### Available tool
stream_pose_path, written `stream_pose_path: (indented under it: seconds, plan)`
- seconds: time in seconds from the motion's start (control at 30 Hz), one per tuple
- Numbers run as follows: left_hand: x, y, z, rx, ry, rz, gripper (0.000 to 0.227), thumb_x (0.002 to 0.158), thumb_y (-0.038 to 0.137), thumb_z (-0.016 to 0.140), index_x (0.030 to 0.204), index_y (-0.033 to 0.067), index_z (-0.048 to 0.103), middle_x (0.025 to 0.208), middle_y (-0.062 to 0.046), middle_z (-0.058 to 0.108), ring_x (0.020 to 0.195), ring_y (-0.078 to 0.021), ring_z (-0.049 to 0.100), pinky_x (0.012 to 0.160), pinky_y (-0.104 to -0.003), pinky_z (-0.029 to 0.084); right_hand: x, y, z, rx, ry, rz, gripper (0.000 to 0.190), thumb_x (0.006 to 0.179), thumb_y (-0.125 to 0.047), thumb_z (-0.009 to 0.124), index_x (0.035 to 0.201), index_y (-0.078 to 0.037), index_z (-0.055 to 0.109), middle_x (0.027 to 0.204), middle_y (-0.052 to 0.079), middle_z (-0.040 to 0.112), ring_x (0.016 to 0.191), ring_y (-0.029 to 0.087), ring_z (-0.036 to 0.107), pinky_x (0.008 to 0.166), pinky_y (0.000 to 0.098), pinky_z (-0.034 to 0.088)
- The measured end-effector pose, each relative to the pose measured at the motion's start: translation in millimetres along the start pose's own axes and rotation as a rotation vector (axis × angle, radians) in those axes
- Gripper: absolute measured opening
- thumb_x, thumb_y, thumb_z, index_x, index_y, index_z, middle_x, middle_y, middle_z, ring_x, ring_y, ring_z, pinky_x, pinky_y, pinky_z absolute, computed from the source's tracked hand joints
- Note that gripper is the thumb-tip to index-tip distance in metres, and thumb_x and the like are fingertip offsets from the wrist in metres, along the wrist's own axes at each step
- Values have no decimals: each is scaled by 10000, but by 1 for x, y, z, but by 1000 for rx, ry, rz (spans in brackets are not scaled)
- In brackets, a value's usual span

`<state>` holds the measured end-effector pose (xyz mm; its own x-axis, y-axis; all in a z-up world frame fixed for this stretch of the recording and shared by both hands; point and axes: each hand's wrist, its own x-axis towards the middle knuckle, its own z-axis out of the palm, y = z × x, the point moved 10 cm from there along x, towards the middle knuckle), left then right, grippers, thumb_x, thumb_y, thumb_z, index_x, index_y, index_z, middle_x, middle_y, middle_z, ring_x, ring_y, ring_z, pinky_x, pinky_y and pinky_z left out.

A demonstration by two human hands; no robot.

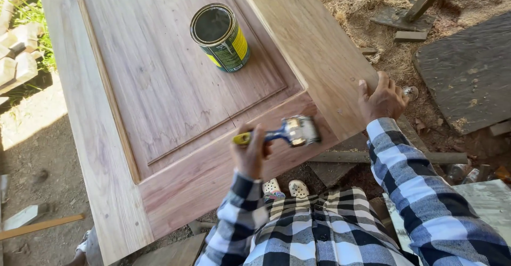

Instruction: Applying varnish or stain to a large wooden door using a paint brush in a workshop.

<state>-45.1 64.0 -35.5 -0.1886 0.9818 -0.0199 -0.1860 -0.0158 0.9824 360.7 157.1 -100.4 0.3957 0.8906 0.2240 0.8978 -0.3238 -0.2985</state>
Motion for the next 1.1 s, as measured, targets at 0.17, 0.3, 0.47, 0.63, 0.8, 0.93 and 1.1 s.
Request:
stream_pose_path:
  seconds: [0.17, 0.3, 0.47, 0.63, 0.8, 0.93, 1.1]
  plan:
    - [-31, 48, -91, 290, 245, 113, 198, 1017, 170, 654, 835, 108, 605, 582, -29, 636, 427, -64, 578, 323, -208, 446, -1, 2, -1, -18, -25, 45, 568, 1041, -540, 608, 1423, -122, 568, 1261, 194, 687, 1181, 392, 636, 1080, 608, 363]
    - [-49, 52, -53, 135, 224, 122, 192, 1030, 185, 649, 870, 102, 581, 618, -38, 644, 450, -70, 576, 347, -206, 435, -1, -1, 7, -18, -41, 12, 569, 1046, -533, 602, 1429, -115, 558, 1287, 192, 673, 1163, 403, 626, 1033, 624, 360]
    - [-48, 20, 29, 25, -7, 37, 173, 1027, 207, 622, 953, 53, 643, 682, -60, 672, 487, -93, 621, 363, -240, 512, 0, 3, 4, -17, -28, 0, 588, 1048, -537, 604, 1434, -97, 552, 1299, 205, 664, 1183, 385, 632, 1019, 614, 384]
    - [-51, -3, -18, 46, -22, -99, 187, 1024, 213, 634, 945, 45, 656, 708, -81, 705, 517, -123, 664, 397, -263, 543, -2, 3, 4, -13, -12, -5, 584, 1049, -543, 604, 1429, -102, 558, 1294, 184, 672, 1184, 385, 626, 1038, 642, 354]
    - [-82, 16, -172, 22, 221, -195, 186, 960, 187, 707, 978, 2, 719, 715, -129, 713, 510, -156, 652, 393, -279, 502, 1, 2, 8, -25, -41, -32, 580, 1057, -533, 598, 1441, -101, 551, 1314, 204, 657, 1188, 403, 618, 1062, 628, 348]
    - [-123, 44, -296, 94, 429, -208, 204, 956, 205, 722, 986, 4, 715, 747, -139, 717, 522, -161, 651, 413, -277, 509, 3, 7, 13, 1, -42, -31, 568, 1092, -554, 594, 1440, -107, 551, 1376, 211, 630, 1183, 407, 611, 1068, 631, 330]
    - [-165, 101, -393, 273, 631, -154, 175, 977, 168, 716, 992, -5, 698, 746, -133, 700, 513, -155, 634, 414, -272, 495, 0, 2, 11, 25, -29, -76, 572, 1099, -534, 626, 1456, -92, 566, 1358, 222, 645, 1189, 441, 597, 1020, 634, 363]
